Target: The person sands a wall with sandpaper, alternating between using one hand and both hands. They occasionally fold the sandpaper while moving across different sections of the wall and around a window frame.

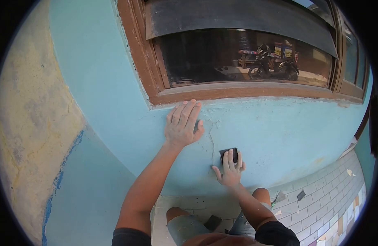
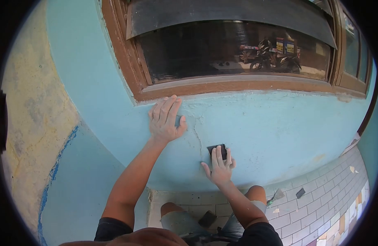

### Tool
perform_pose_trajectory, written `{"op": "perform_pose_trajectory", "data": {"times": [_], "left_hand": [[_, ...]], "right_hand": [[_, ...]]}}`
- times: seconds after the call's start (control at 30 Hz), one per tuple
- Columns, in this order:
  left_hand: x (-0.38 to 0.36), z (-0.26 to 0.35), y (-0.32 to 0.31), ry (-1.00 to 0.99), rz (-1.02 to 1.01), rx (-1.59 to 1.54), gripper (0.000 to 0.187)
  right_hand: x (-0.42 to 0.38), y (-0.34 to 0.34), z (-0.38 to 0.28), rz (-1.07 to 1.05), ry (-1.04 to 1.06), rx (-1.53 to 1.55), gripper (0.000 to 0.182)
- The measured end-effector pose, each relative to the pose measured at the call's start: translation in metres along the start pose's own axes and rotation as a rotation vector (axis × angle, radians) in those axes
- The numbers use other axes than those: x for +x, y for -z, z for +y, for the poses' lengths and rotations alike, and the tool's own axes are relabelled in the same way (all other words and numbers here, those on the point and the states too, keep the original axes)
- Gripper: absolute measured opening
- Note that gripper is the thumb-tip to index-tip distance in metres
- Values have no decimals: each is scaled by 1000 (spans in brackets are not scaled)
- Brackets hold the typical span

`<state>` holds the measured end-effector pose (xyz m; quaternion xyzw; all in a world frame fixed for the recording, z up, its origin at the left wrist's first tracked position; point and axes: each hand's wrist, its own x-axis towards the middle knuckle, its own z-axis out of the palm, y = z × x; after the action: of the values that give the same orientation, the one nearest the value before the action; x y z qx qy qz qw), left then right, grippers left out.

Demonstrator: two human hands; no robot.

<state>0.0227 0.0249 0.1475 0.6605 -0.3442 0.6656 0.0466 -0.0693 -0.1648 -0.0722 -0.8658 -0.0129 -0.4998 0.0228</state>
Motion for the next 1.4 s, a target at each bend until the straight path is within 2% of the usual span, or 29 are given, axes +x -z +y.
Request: {"op": "perform_pose_trajectory", "data": {"times": [0.07,0.2,0.3,0.37,0.47,0.5,0.63,0.73,0.77,0.83,0.93,1.03,1.13,1.23,1.33,1.4], "left_hand": [[2,-1,-1,-9,18,24,47],[2,-3,0,-23,2,26,50],[2,-1,0,-12,3,31,51],[0,-1,2,-6,-9,23,50],[1,2,-4,3,18,31,50],[0,0,-4,-4,13,32,50],[0,3,-4,19,8,45,47],[1,1,-4,15,5,54,47],[2,-1,-4,-8,2,64,48],[0,0,-2,-23,1,73,50],[1,0,-5,-34,-12,62,50],[-1,3,-6,0,10,59,47],[3,2,-4,6,9,57,47],[0,4,-4,16,27,84,48],[4,5,-10,2,22,98,48],[0,6,-7,21,12,101,48]], "right_hand": [[30,16,-3,19,-33,33,77],[170,73,-4,226,-39,81,82],[132,41,-7,221,-108,62,76],[27,-12,8,180,-59,18,76],[9,-18,30,156,24,-10,79],[16,-10,28,141,28,21,83],[161,57,32,320,-91,29,83],[110,27,32,266,-102,27,84],[65,1,31,274,-113,57,78],[-24,-23,32,112,-62,40,79],[15,2,36,100,-74,28,80],[139,56,39,278,-150,32,80],[124,38,36,290,-190,40,78],[-10,-13,39,121,-37,27,84],[1,12,41,46,-20,8,85],[71,31,42,145,-141,68,85]]}}
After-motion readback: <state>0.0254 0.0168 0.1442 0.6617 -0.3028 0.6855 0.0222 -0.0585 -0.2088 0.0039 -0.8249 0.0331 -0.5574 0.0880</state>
